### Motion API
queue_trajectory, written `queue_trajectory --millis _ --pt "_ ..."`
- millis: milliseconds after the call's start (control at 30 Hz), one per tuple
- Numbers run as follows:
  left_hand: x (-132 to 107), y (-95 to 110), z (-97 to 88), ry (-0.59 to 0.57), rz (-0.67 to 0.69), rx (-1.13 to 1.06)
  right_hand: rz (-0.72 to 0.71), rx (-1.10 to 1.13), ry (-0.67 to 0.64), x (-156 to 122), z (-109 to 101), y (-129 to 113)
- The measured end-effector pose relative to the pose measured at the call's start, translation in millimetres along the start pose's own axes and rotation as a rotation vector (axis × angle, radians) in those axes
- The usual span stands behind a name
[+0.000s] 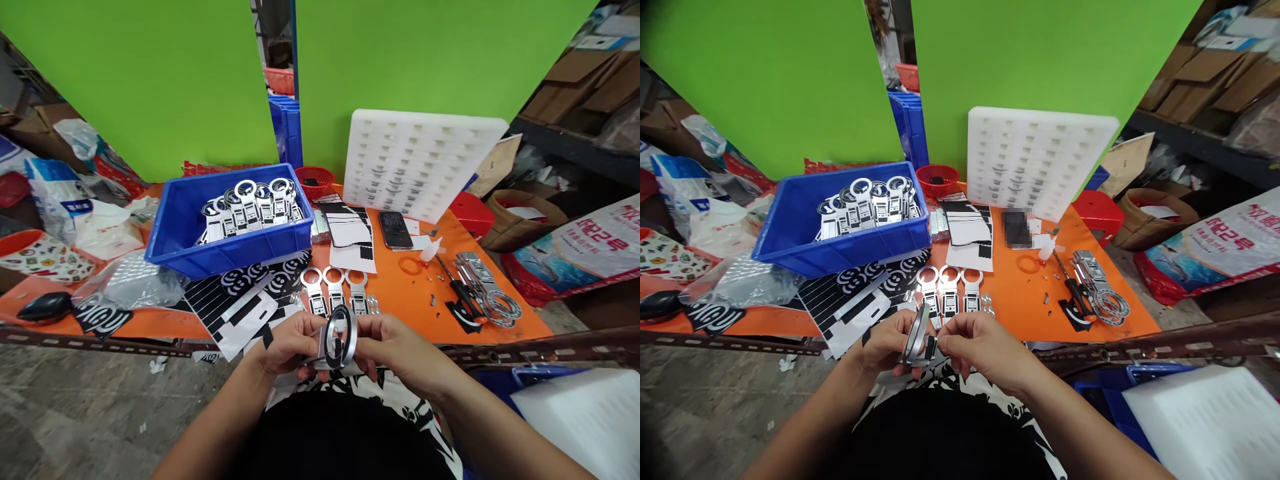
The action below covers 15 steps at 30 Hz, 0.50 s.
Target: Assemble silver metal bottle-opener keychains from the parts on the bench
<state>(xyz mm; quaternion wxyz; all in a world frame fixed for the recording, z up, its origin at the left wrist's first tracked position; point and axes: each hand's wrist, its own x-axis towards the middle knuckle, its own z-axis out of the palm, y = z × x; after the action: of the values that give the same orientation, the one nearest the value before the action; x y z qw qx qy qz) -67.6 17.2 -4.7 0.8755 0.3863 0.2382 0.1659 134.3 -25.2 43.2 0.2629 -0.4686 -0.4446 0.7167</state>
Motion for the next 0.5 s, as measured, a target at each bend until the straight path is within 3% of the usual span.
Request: queue_trajectory --millis 500 --pt "1.4 -3.7 -2.8 -0.004 -0.008 -0.038 0.044 -0.059 -0.016 5.5 -0.3 -4.0"
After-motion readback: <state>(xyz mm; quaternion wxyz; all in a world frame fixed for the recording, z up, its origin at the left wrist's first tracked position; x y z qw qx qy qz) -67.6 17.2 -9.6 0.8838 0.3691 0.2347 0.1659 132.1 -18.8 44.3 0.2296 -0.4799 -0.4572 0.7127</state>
